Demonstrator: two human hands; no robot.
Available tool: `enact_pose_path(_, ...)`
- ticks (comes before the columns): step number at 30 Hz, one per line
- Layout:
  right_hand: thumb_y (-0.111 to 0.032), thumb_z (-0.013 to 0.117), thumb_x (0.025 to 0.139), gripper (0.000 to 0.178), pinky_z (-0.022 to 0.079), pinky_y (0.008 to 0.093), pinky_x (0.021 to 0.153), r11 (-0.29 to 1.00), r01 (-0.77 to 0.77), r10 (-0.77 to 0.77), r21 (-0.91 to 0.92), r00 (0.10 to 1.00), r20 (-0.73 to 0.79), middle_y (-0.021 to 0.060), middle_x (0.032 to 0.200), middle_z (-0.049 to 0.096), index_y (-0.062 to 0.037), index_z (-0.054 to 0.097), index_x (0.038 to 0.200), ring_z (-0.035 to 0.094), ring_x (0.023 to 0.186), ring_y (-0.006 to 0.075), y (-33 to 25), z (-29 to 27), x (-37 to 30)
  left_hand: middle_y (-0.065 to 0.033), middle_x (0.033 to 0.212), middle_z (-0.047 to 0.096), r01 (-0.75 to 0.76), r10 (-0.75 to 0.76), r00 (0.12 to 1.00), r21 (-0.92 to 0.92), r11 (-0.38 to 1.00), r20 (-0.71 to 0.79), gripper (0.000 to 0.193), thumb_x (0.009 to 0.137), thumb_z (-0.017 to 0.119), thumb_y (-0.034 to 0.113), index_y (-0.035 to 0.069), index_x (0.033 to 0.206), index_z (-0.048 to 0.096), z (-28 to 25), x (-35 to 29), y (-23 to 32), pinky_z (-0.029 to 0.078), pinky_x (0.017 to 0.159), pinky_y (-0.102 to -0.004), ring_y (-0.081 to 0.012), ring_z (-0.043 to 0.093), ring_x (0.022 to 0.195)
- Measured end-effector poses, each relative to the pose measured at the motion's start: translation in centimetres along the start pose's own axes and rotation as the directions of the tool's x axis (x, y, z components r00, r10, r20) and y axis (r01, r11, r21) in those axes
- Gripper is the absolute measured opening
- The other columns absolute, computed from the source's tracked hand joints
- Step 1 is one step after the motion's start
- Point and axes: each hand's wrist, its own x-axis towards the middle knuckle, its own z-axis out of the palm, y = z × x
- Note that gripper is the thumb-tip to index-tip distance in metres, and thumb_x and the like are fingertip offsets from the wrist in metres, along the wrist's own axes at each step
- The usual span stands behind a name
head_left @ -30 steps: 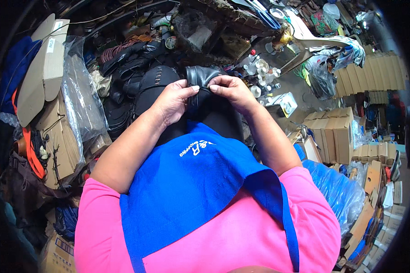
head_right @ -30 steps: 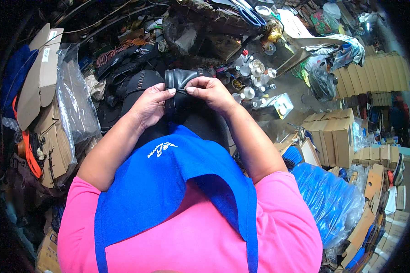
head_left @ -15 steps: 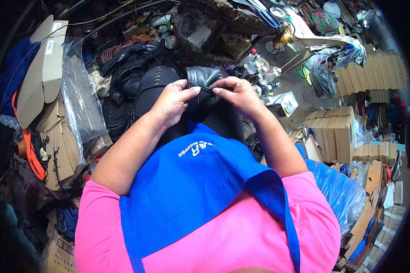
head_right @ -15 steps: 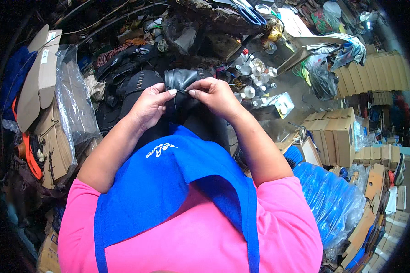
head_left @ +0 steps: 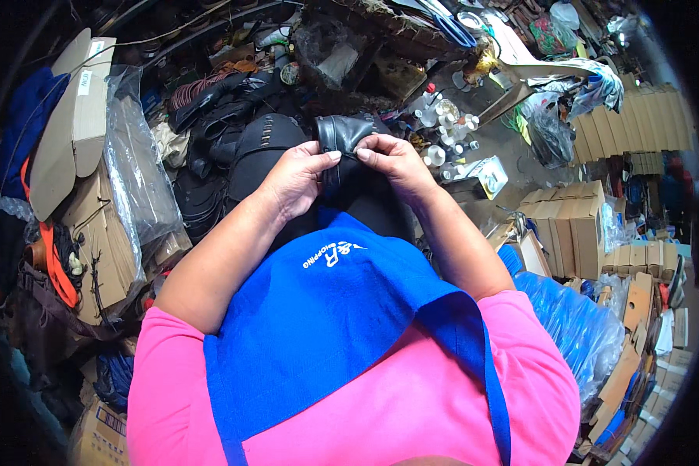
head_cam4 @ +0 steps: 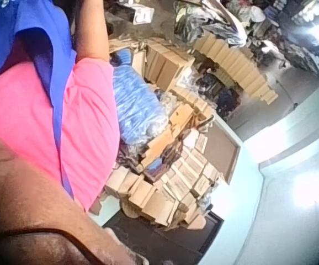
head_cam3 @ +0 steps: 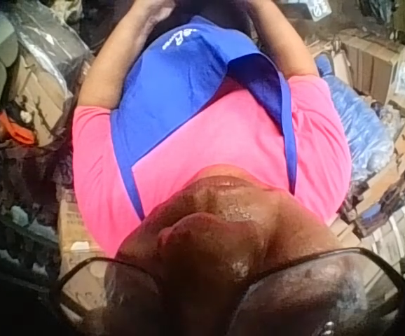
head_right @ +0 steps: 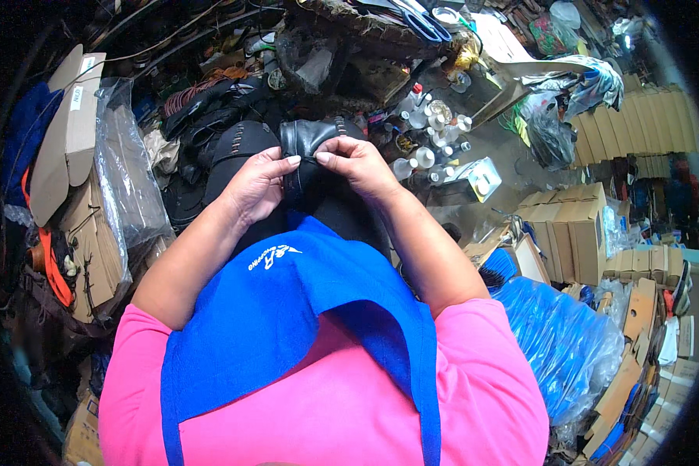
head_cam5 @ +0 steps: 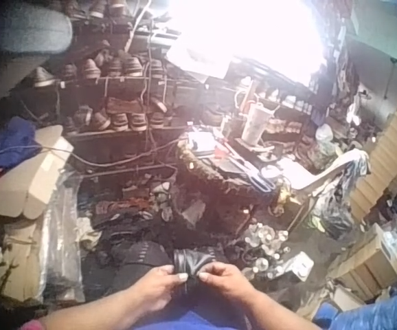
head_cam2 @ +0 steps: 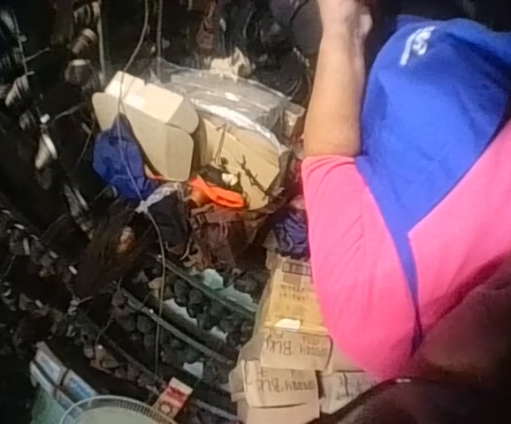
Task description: Stitching leather components of a shoe by hand using a needle and thread.
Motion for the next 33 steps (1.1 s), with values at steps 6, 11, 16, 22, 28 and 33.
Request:
enact_pose_path(6, -0.014, 0.067, 0.083, 0.020, 0.044, 0.0249, 0.078, 0.973, 0.078, -0.079, -0.215, 0.997, 0.002, -0.0006, 0.088, 0.064, -0.0016, 0.067, 0.099, 0.056, 0.084, 0.0081, -0.5, -0.2, -0.1, -0.0065, 0.097, 0.067, -0.011, 0.011, 1.000, 0.017, 1.000, -0.007, 0.018, 0.088, 0.060, 0.010, 0.004, 0.105, 0.060, -0.1, 0.1, 0.1, 0.051, 0.079, -0.0287, -0.0142, 0.064, 0.084)
enact_pose_path(11, -0.009, 0.068, 0.082, 0.024, 0.045, 0.0241, 0.076, 0.973, 0.041, -0.049, -0.226, 0.998, -0.031, -0.0011, 0.088, 0.064, -0.0023, 0.066, 0.105, 0.056, 0.082, 0.0081, -1.5, -0.6, -0.8, -0.0065, 0.097, 0.067, -0.017, 0.018, 0.999, 0.027, 0.999, -0.026, 0.019, 0.088, 0.059, 0.010, 0.004, 0.106, 0.060, -0.2, -0.6, 0.4, 0.051, 0.080, -0.0290, -0.0144, 0.065, 0.085)
enact_pose_path(16, -0.011, 0.071, 0.080, 0.021, 0.044, 0.0213, 0.072, 0.983, 0.059, -0.054, -0.171, 0.998, 0.037, -0.0029, 0.083, 0.060, -0.0059, 0.058, 0.095, 0.055, 0.080, 0.0050, -1.6, 0.3, 0.8, -0.0034, 0.100, 0.066, -0.080, 0.085, 0.996, 0.127, 0.989, -0.027, 0.019, 0.089, 0.059, 0.011, 0.006, 0.107, 0.059, -0.1, -0.1, -0.3, 0.050, 0.076, -0.0282, -0.0121, 0.062, 0.086)
enact_pose_path(22, -0.019, 0.078, 0.074, 0.028, 0.042, 0.0219, 0.061, 0.932, 0.105, -0.140, -0.348, 0.987, -0.076, -0.0015, 0.075, 0.057, -0.0038, 0.059, 0.086, 0.051, 0.068, 0.0053, -2.1, -1.0, 2.2, -0.0046, 0.086, 0.064, 0.015, 0.402, 0.910, 0.980, 0.199, -0.096, 0.016, 0.081, 0.068, 0.016, 0.002, 0.088, 0.064, 0.1, -2.7, 5.1, 0.046, 0.063, -0.0273, -0.0117, 0.058, 0.070)
enact_pose_path(28, -0.040, 0.070, 0.081, 0.041, 0.043, 0.0223, 0.066, 0.875, -0.126, 0.101, -0.468, 0.992, -0.079, 0.0005, 0.081, 0.063, -0.0022, 0.066, 0.097, 0.054, 0.073, 0.0073, -2.9, -0.4, 3.8, -0.0089, 0.083, 0.061, -0.325, 0.479, 0.690, 0.824, -0.464, 0.542, 0.014, 0.072, 0.069, 0.005, 0.003, 0.085, 0.064, 1.5, -2.7, 6.5, 0.048, 0.073, -0.0364, -0.0263, 0.059, 0.081)
enact_pose_path(33, -0.035, 0.065, 0.087, 0.034, 0.040, 0.0197, 0.062, 0.946, -0.076, 0.117, -0.314, 0.987, 0.113, -0.0060, 0.079, 0.061, -0.0036, 0.067, 0.100, 0.050, 0.068, 0.0029, -2.5, 1.7, 4.2, -0.0080, 0.081, 0.059, -0.306, 0.378, 0.739, 0.777, -0.550, 0.558, 0.011, 0.074, 0.065, 0.008, 0.006, 0.084, 0.060, 1.5, -2.5, 6.7, 0.046, 0.075, -0.0381, -0.0279, 0.056, 0.082)
